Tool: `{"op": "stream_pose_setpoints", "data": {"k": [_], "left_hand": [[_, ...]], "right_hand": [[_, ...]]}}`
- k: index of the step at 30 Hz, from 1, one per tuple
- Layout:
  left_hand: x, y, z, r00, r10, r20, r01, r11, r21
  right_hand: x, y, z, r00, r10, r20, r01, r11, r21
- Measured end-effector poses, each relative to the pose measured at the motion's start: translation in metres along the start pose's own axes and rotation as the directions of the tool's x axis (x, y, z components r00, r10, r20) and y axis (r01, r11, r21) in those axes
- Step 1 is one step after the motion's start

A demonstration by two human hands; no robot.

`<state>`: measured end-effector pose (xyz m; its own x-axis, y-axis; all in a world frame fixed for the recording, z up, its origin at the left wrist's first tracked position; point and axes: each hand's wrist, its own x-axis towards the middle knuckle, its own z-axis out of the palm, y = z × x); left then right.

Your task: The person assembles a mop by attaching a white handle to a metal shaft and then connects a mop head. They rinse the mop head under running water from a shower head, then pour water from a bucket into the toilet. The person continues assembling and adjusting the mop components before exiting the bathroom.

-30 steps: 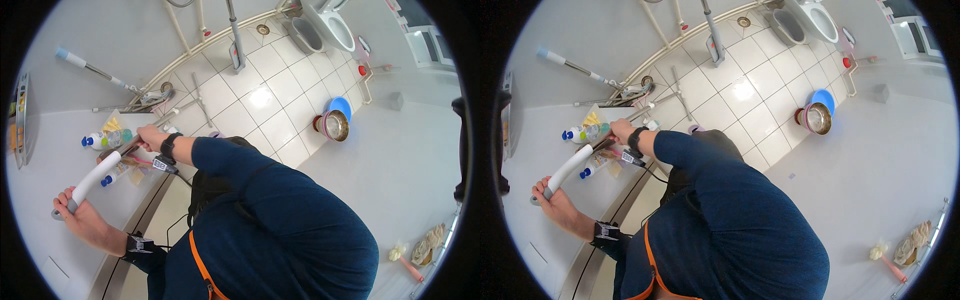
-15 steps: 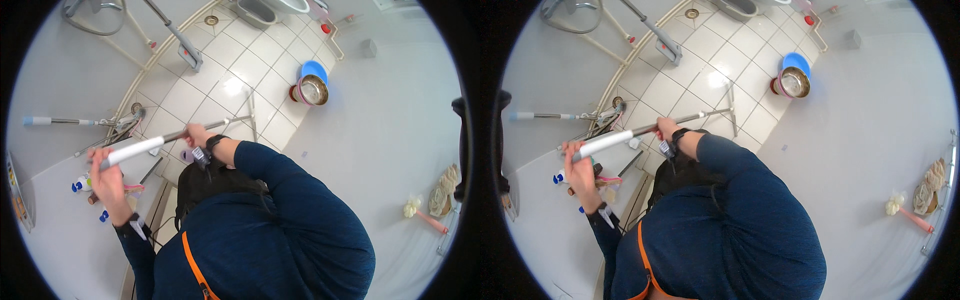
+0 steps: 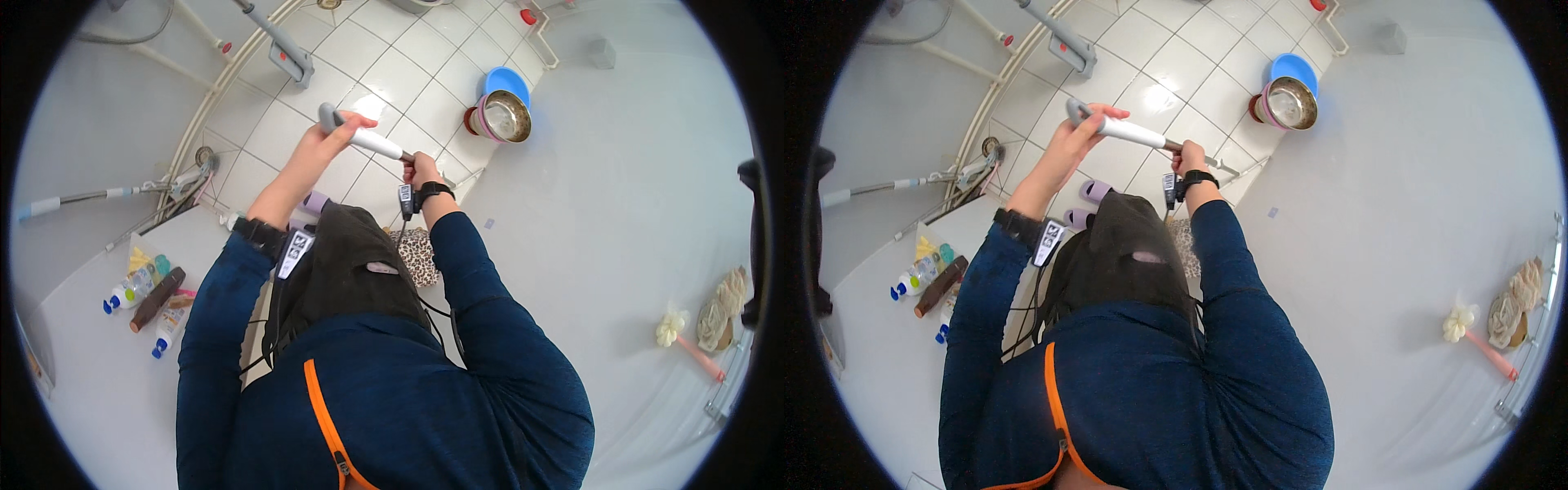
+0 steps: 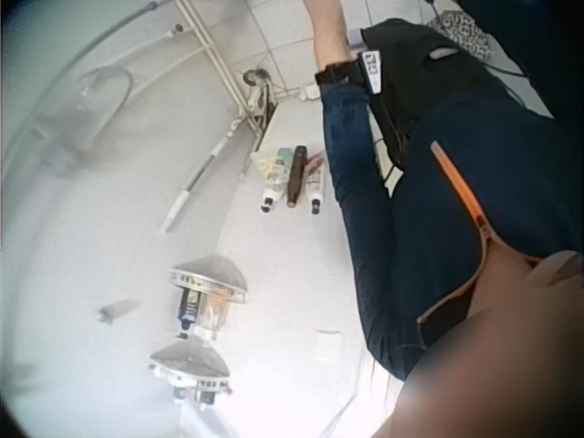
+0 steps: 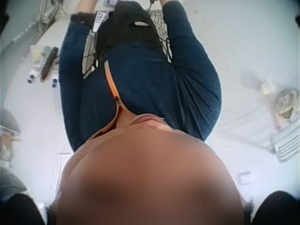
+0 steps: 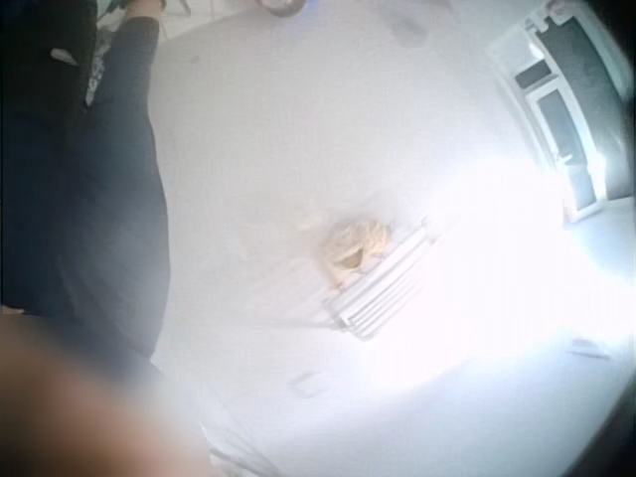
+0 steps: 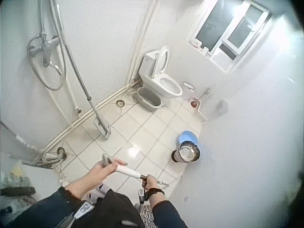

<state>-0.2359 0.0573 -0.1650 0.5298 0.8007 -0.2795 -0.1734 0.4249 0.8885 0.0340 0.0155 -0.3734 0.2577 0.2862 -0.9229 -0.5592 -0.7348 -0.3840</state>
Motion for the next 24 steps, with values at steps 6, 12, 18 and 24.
{"op": "stream_pose_setpoints", "data": {"k": [6, 12, 18, 24], "left_hand": [[-0.02, -0.02, -0.02, 0.955, 0.111, -0.276, -0.022, 0.952, 0.307], [-0.096, 0.017, -0.093, 0.624, 0.51, -0.592, -0.178, 0.83, 0.529], [-0.212, 0.094, -0.145, 0.254, 0.51, -0.822, -0.675, 0.702, 0.227], [-0.317, 0.15, -0.125, -0.156, 0.561, -0.813, -0.561, 0.627, 0.54]], "right_hand": [[0.001, 0.017, 0.025, 0.984, 0.107, 0.14, -0.08, 0.979, -0.185], [-0.047, 0.064, 0.141, 0.888, 0.215, 0.407, -0.059, 0.931, -0.361], [-0.152, 0.132, 0.281, 0.723, 0.401, 0.563, 0.02, 0.802, -0.596], [-0.243, 0.219, 0.388, 0.545, 0.609, 0.576, 0.155, 0.602, -0.783]]}}
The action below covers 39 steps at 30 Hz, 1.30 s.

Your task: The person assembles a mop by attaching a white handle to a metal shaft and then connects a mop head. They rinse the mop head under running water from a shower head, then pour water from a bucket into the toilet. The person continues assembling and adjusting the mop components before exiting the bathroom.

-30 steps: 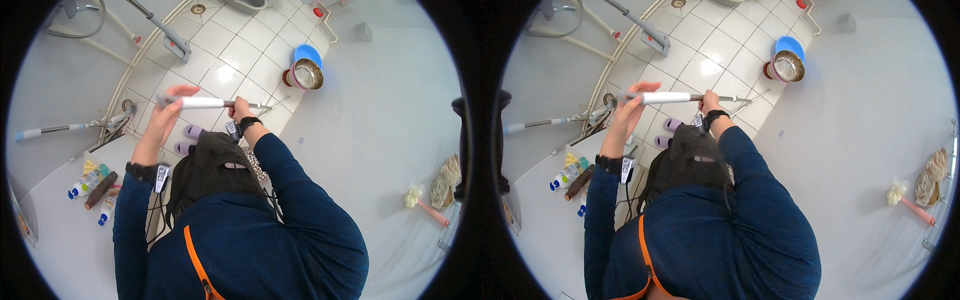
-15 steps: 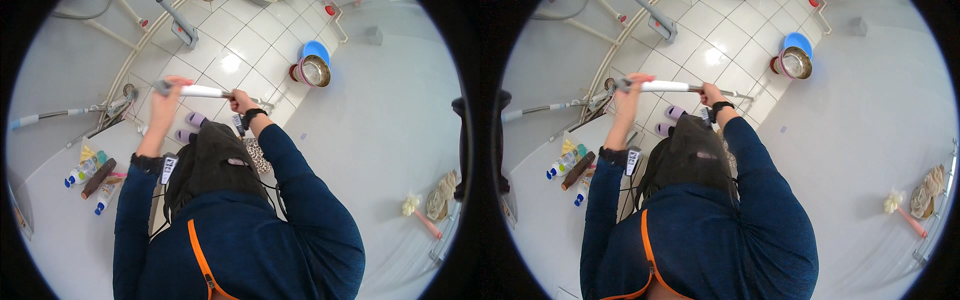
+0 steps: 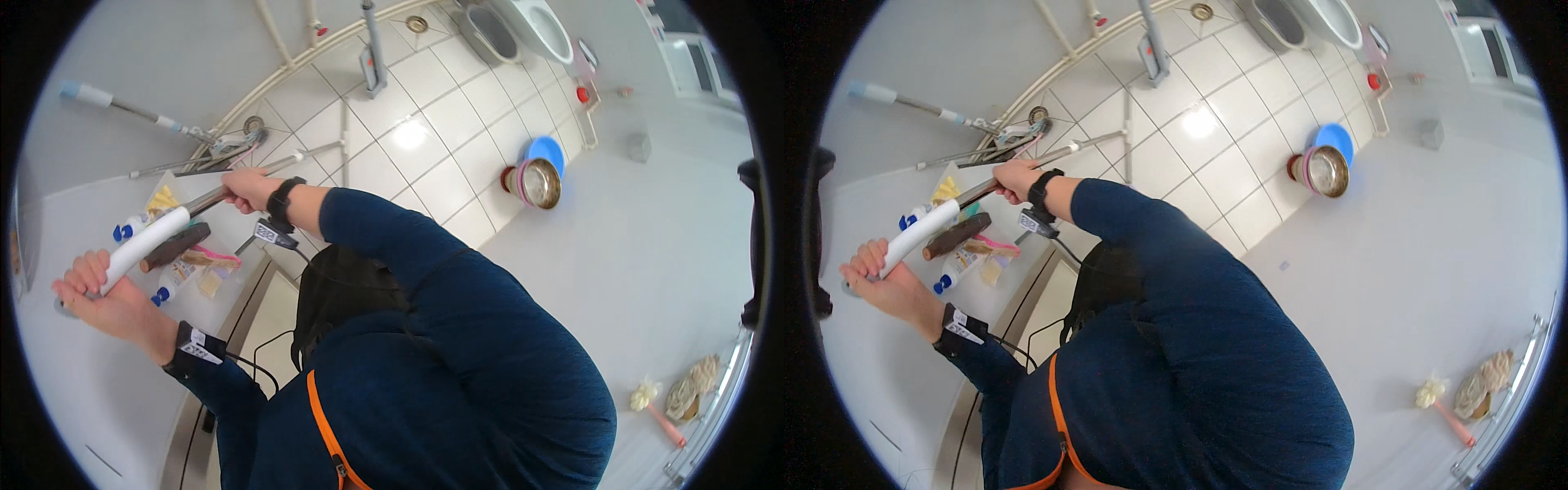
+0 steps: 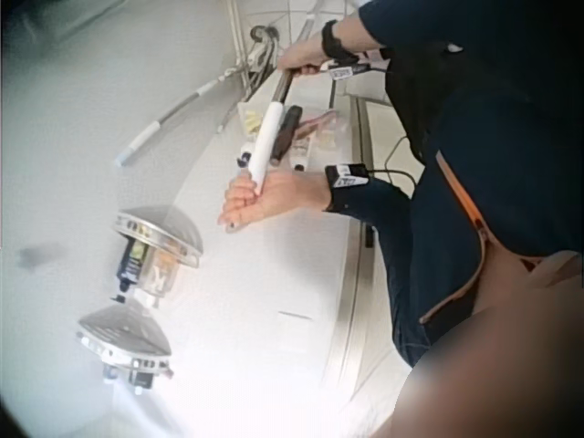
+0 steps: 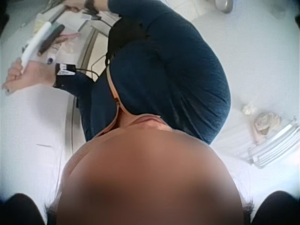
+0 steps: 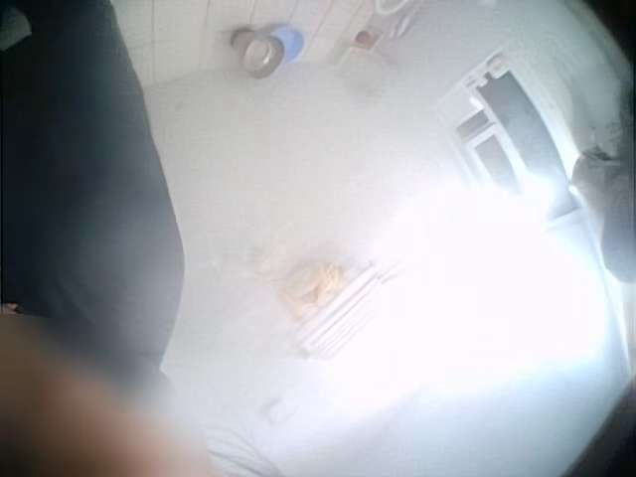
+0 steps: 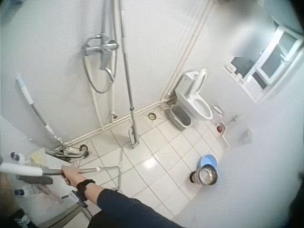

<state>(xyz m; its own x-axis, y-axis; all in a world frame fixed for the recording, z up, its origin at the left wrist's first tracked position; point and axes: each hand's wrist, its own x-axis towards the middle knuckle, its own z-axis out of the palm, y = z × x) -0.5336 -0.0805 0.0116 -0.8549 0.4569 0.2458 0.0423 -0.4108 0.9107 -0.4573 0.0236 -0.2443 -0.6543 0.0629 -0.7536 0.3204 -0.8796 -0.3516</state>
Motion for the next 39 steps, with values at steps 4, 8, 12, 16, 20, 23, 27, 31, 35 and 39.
{"op": "stream_pose_setpoints", "data": {"k": [4, 8, 12, 16, 20, 23, 27, 31, 35, 39], "left_hand": [[-0.017, 0.018, -0.006, 0.967, 0.19, -0.172, -0.155, 0.968, 0.196], [-0.015, 0.03, -0.016, 0.945, 0.27, -0.184, -0.218, 0.941, 0.259], [-0.002, 0.049, -0.043, 0.983, 0.181, -0.019, -0.181, 0.983, -0.01], [0.0, 0.026, -0.052, 0.99, 0.138, 0.02, -0.135, 0.985, -0.109], [-0.025, -0.033, -0.035, 0.989, -0.072, -0.13, 0.063, 0.995, -0.073], [-0.031, -0.057, -0.036, 0.952, -0.178, -0.25, 0.147, 0.98, -0.137], [-0.027, -0.043, -0.056, 0.911, -0.192, -0.366, 0.16, 0.98, -0.117], [-0.043, 0.005, -0.069, 0.813, -0.109, -0.572, 0.078, 0.994, -0.078], [-0.037, 0.042, -0.076, 0.871, -0.027, -0.49, -0.052, 0.988, -0.148], [-0.018, 0.06, -0.075, 1.0, -0.029, -0.01, 0.022, 0.912, -0.41]], "right_hand": [[0.036, -0.024, 0.057, 0.99, -0.053, 0.133, 0.067, 0.992, -0.108], [0.039, -0.021, 0.095, 0.996, -0.094, -0.006, 0.09, 0.966, -0.241], [0.025, -0.019, 0.095, 0.983, -0.181, -0.012, 0.176, 0.969, -0.173], [0.031, -0.037, 0.053, 0.968, -0.251, -0.016, 0.243, 0.948, -0.205], [0.052, -0.055, -0.013, 0.93, -0.361, -0.078, 0.263, 0.795, -0.546], [0.07, -0.052, -0.041, 0.944, -0.193, -0.269, 0.091, 0.933, -0.349], [0.092, -0.028, -0.027, 0.964, -0.253, -0.085, 0.136, 0.739, -0.66], [0.086, 0.002, 0.028, 0.999, -0.018, -0.043, -0.007, 0.857, -0.516], [0.06, 0.01, 0.081, 0.998, 0.055, -0.012, -0.055, 0.915, -0.399], [0.037, 0.001, 0.084, 0.997, 0.004, 0.071, 0.017, 0.956, -0.293]]}}
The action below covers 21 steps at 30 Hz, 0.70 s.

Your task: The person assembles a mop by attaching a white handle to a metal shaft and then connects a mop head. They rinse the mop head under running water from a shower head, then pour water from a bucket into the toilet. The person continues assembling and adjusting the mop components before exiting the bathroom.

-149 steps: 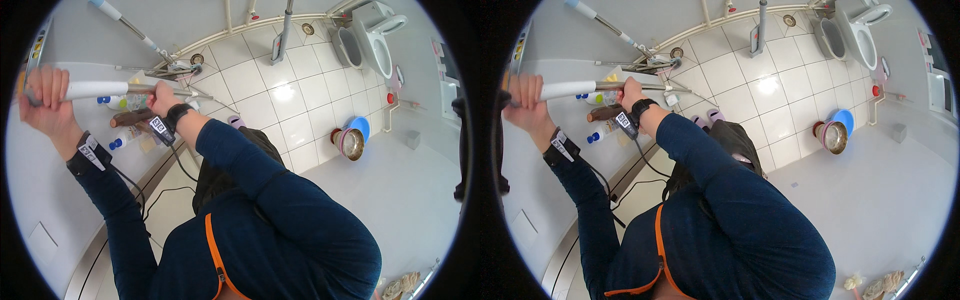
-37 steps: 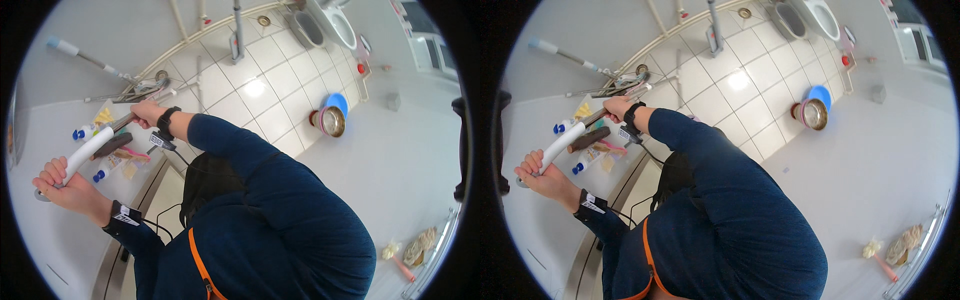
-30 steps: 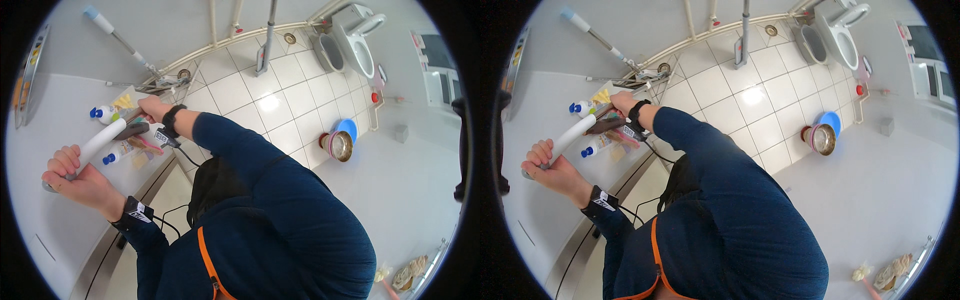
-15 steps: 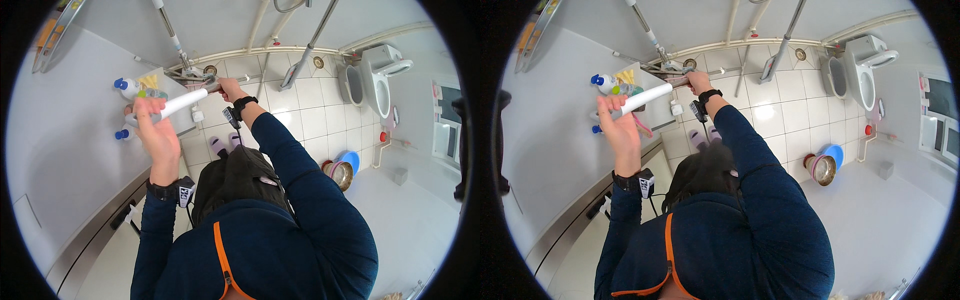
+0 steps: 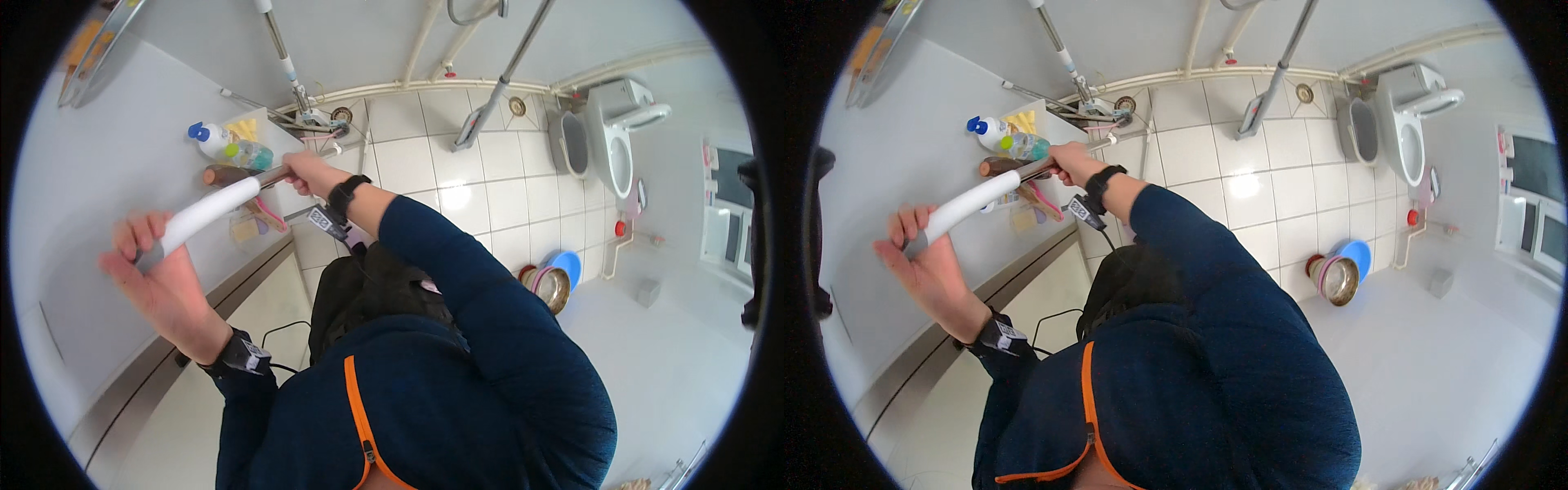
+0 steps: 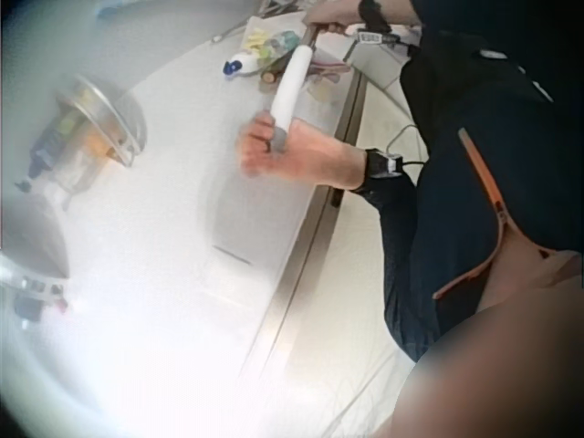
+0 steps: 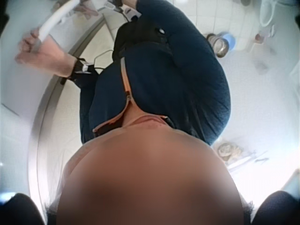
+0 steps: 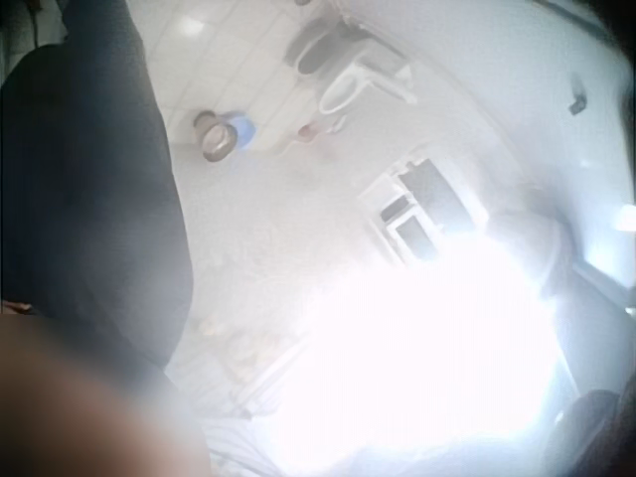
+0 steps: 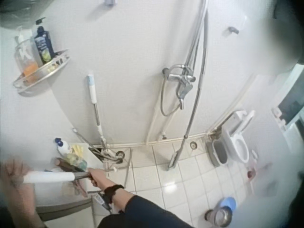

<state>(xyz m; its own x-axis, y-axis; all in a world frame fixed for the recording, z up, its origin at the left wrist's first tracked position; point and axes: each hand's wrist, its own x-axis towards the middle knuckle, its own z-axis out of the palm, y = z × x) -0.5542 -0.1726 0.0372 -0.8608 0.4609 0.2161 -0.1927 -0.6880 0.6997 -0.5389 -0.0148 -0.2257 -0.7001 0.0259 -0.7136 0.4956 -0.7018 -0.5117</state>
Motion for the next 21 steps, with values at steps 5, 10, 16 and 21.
{"op": "stream_pose_setpoints", "data": {"k": [5, 10, 16, 21], "left_hand": [[0.008, 0.003, 0.011, 0.992, -0.004, 0.126, -0.056, 0.882, 0.468], [-0.004, 0.02, -0.008, 0.983, -0.153, 0.101, 0.082, 0.86, 0.504], [-0.043, 0.045, -0.064, 0.935, -0.349, -0.066, 0.324, 0.763, 0.559], [-0.067, 0.046, -0.101, 0.906, -0.349, -0.241, 0.424, 0.772, 0.473]], "right_hand": [[-0.008, -0.03, -0.036, 0.985, -0.166, -0.053, 0.173, 0.966, 0.194], [0.008, -0.106, -0.078, 0.98, -0.139, -0.142, 0.197, 0.783, 0.589], [0.029, -0.214, -0.111, 0.872, -0.414, -0.261, 0.463, 0.528, 0.712], [0.042, -0.274, -0.16, 0.714, -0.633, -0.299, 0.648, 0.437, 0.624]]}}
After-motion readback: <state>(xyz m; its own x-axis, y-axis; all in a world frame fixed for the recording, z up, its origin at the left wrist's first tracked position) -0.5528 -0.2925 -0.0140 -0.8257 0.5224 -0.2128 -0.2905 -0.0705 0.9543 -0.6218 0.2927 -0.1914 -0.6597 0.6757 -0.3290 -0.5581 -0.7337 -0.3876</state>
